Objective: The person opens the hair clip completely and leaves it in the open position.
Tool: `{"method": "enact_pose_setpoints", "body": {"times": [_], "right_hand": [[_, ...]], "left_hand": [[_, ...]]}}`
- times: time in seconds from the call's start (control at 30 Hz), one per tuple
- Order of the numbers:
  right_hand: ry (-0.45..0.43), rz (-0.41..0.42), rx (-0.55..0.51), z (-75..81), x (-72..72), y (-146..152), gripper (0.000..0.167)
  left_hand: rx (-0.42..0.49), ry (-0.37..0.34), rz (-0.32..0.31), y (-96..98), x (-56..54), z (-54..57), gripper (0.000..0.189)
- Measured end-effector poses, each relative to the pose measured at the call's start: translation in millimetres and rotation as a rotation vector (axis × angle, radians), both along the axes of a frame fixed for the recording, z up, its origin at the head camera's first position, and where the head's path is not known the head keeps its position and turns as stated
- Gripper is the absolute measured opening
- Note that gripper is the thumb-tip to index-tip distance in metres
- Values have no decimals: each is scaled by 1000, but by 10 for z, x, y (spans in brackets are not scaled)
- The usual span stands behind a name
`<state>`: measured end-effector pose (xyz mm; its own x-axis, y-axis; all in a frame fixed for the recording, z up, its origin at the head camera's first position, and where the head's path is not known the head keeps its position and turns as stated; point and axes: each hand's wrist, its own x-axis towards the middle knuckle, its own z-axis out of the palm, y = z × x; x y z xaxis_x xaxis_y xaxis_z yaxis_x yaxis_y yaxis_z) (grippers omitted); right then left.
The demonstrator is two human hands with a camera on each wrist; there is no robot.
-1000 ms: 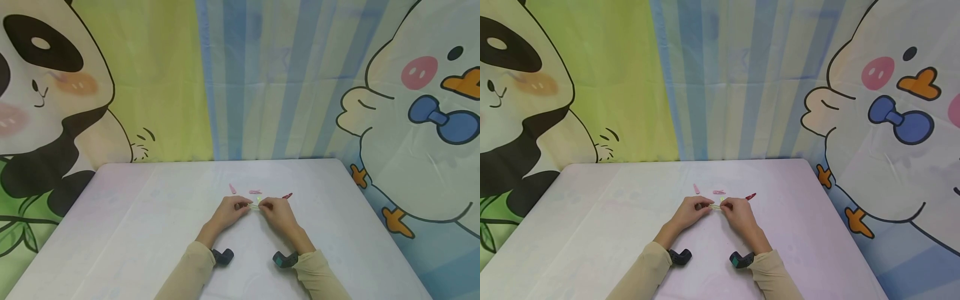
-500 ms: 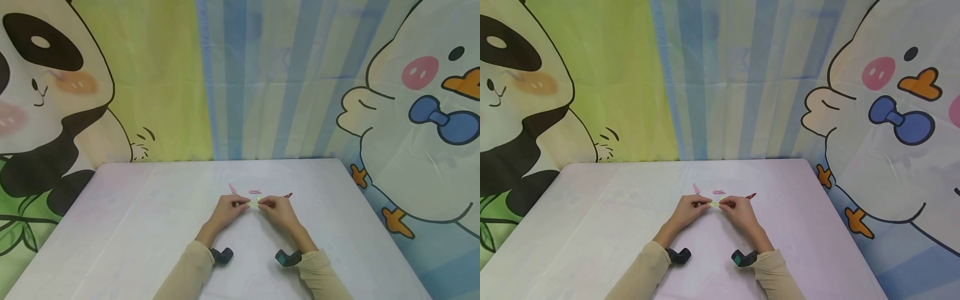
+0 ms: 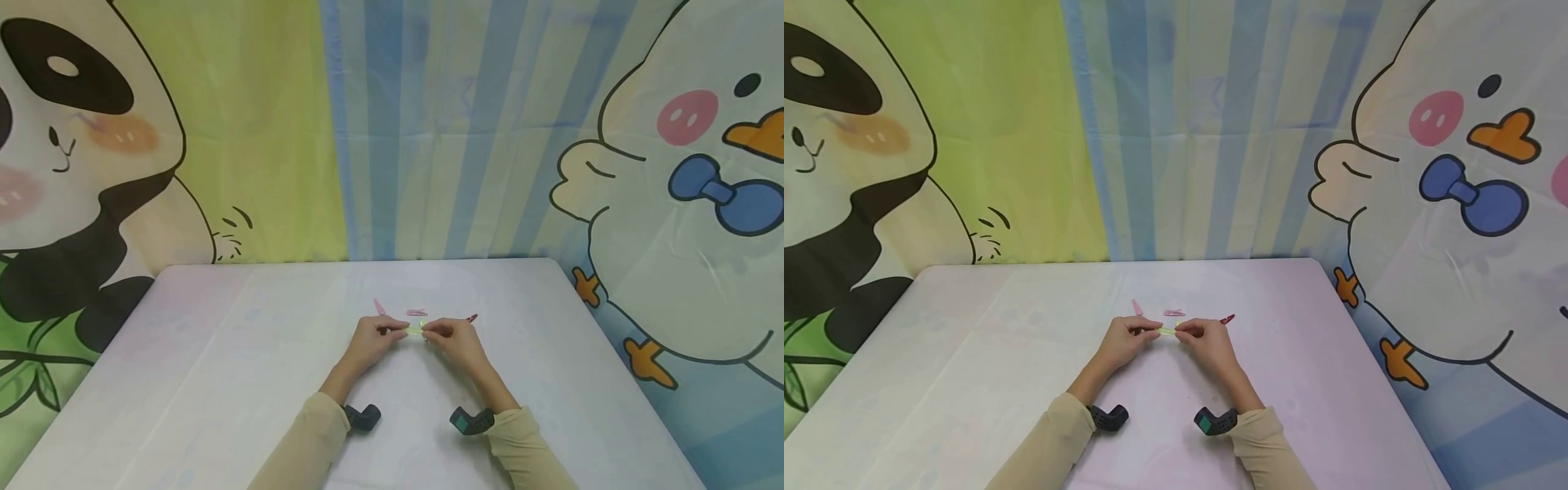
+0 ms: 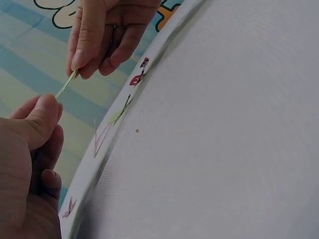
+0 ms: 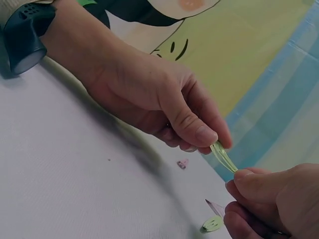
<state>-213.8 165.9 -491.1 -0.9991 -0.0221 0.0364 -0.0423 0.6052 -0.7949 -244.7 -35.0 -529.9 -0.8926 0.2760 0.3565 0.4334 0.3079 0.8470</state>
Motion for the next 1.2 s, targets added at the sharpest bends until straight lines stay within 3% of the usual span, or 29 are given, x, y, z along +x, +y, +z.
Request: {"method": "enact_pose_setpoints", "body": {"times": [0.17,0.37,0.63,0.97,1.03,1.2], "right_hand": [[-105,-4,-131,35,5,13,11],[-175,-22,-263,73,15,5,17],[-214,-41,-302,64,9,11,19],[-242,-7,-362,80,19,16,19],[-246,-1,-378,87,17,21,20],[-267,1,-409,103,16,32,19]], "left_hand": [[74,-24,-27,6,5,33,11],[81,-113,-50,8,-16,28,10],[107,-219,-61,9,-24,38,10],[141,-345,24,49,-4,140,11],[149,-377,26,52,18,199,11],[180,-434,18,63,10,219,13]]}}
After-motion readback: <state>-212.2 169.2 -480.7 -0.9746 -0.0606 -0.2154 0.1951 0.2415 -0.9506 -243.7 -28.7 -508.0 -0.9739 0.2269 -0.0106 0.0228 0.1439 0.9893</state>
